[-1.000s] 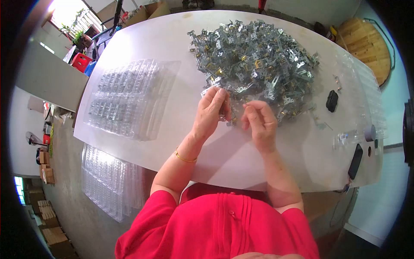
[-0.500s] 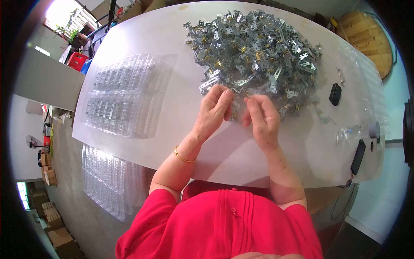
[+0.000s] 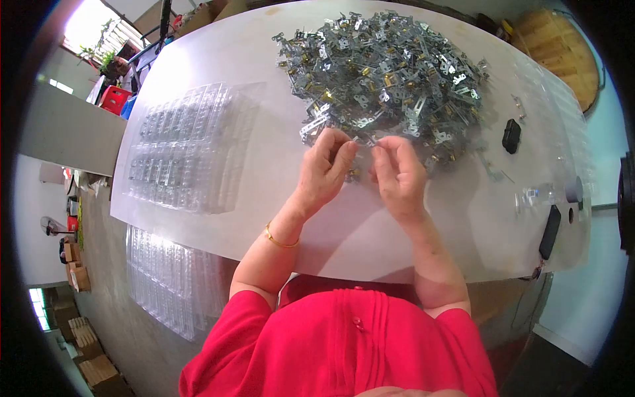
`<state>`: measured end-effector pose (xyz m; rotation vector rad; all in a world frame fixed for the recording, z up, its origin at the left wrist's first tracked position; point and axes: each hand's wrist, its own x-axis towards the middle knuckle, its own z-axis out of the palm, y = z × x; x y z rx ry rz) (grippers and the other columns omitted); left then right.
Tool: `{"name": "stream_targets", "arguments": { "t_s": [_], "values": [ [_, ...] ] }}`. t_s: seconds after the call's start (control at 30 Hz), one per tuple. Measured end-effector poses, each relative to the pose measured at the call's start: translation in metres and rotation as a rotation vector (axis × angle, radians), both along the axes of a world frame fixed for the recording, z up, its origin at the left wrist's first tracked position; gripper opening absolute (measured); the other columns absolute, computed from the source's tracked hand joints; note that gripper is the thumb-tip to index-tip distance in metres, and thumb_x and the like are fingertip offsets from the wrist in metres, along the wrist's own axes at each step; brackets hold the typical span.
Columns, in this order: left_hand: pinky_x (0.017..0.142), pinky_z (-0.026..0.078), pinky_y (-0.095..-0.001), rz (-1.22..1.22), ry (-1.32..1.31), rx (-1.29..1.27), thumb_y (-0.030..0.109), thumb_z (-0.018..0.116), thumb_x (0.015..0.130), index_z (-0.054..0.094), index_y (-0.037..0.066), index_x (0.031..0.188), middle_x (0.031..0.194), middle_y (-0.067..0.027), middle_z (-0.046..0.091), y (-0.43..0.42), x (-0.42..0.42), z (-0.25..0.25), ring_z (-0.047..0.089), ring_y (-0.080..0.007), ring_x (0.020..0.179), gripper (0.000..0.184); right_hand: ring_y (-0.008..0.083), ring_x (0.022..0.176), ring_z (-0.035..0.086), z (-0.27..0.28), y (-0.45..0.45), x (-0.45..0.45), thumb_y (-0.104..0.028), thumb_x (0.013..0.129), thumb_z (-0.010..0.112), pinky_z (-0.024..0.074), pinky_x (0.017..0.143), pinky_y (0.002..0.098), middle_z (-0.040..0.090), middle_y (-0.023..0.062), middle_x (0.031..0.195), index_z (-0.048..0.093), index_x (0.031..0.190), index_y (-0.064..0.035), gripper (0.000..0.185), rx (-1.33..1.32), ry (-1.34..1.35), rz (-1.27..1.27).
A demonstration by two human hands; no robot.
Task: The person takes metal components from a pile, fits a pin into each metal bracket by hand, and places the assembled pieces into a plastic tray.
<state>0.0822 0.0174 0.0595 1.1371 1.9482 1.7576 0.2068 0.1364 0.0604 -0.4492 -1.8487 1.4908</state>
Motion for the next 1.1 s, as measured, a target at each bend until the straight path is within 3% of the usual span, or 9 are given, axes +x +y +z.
{"name": "stream_targets", "arguments": {
  "t_s": [0.17, 0.3, 0.47, 0.57, 0.67, 0.77, 0.87, 1.0, 1.1],
  "values": [
    [0.057, 0.037, -0.0239, 0.035, 0.057, 0.027, 0.013, 0.063, 0.107, 0.060, 0.003, 0.101, 0.075, 0.0050, 0.054, 0.003, 0.003, -0.001, 0.043, -0.0035, 0.066, 0.013, 0.0030, 0.068, 0.058, 0.005, 0.000, 0.001, -0.011, 0.107, 0.061, 0.0474, 0.060, 0.0215, 0.065, -0.0011, 0.079, 0.058, 0.124, -0.0044, 0.019, -0.049, -0.024, 0.068],
    [0.056, 0.040, -0.0256, 0.031, 0.133, -0.023, 0.013, 0.066, 0.105, 0.059, 0.002, 0.100, 0.072, 0.0026, 0.054, 0.000, 0.005, 0.006, 0.045, -0.0052, 0.065, 0.013, 0.0030, 0.069, 0.058, 0.005, 0.003, 0.002, -0.012, 0.106, 0.064, 0.0472, 0.060, 0.0214, 0.065, -0.0017, 0.082, 0.061, 0.121, -0.0053, 0.017, -0.137, -0.013, 0.090],
    [0.056, 0.042, -0.0277, -0.001, 0.251, -0.048, 0.012, 0.068, 0.103, 0.059, 0.002, 0.100, 0.071, -0.0033, 0.056, 0.000, 0.004, 0.002, 0.048, -0.0081, 0.062, 0.014, 0.0051, 0.071, 0.057, 0.000, 0.010, 0.000, -0.012, 0.103, 0.069, 0.0472, 0.061, 0.0229, 0.064, -0.0013, 0.088, 0.069, 0.107, -0.0054, 0.008, 0.016, -0.039, 0.048],
    [0.055, 0.043, -0.0285, -0.008, 0.295, -0.033, 0.012, 0.069, 0.102, 0.059, 0.003, 0.101, 0.071, -0.0061, 0.057, 0.001, 0.004, -0.002, 0.050, -0.0091, 0.062, 0.014, 0.0081, 0.074, 0.056, 0.004, 0.010, -0.002, -0.011, 0.100, 0.072, 0.0477, 0.065, 0.0244, 0.063, 0.0014, 0.097, 0.070, 0.104, -0.0055, 0.007, 0.356, 0.021, -0.096],
    [0.055, 0.044, -0.0285, -0.082, 0.360, -0.009, 0.012, 0.069, 0.102, 0.059, 0.002, 0.101, 0.072, -0.0041, 0.060, 0.001, 0.005, -0.004, 0.054, -0.0095, 0.062, 0.015, 0.0108, 0.076, 0.055, 0.000, 0.014, -0.002, -0.009, 0.099, 0.073, 0.0482, 0.068, 0.0260, 0.061, 0.0037, 0.103, 0.071, 0.106, -0.0054, 0.008, 0.366, 0.115, -0.106],
    [0.053, 0.043, -0.0275, -0.082, 0.125, -0.012, 0.016, 0.066, 0.105, 0.060, 0.003, 0.100, 0.073, -0.0011, 0.059, 0.001, 0.011, 0.002, 0.053, -0.0099, 0.060, 0.015, 0.0084, 0.076, 0.055, 0.002, 0.015, -0.003, -0.010, 0.101, 0.072, 0.0463, 0.067, 0.0233, 0.062, 0.0014, 0.098, 0.072, 0.105, -0.0048, 0.007, 0.227, 0.221, -0.160],
    [0.051, 0.038, -0.0259, -0.100, -0.436, 0.041, 0.022, 0.061, 0.108, 0.061, 0.003, 0.101, 0.072, 0.0011, 0.054, 0.000, -0.001, -0.001, 0.047, -0.0094, 0.057, 0.021, 0.0045, 0.072, 0.053, 0.018, 0.008, 0.000, -0.013, 0.103, 0.070, 0.0425, 0.063, 0.0205, 0.062, -0.0034, 0.088, 0.073, 0.106, -0.0044, 0.009, -0.130, 0.186, -0.143],
    [0.051, 0.034, -0.0247, -0.122, -0.798, 0.144, 0.030, 0.059, 0.110, 0.062, 0.005, 0.100, 0.073, 0.0001, 0.052, -0.002, -0.011, 0.005, 0.045, -0.0093, 0.059, 0.027, 0.0012, 0.063, 0.046, 0.006, 0.012, 0.003, -0.019, 0.104, 0.070, 0.0368, 0.055, 0.0207, 0.056, -0.0088, 0.074, 0.074, 0.110, -0.0063, 0.015, -0.133, -0.094, -0.020],
    [0.051, 0.034, -0.0251, -0.157, -0.857, 0.204, 0.029, 0.059, 0.110, 0.062, 0.004, 0.100, 0.074, 0.0001, 0.051, -0.002, -0.011, 0.004, 0.043, -0.0095, 0.059, 0.027, 0.0016, 0.065, 0.045, 0.003, 0.005, 0.000, -0.018, 0.104, 0.069, 0.0373, 0.056, 0.0212, 0.055, -0.0087, 0.074, 0.074, 0.111, -0.0058, 0.015, -0.097, -0.175, -0.019]
  ]
}}
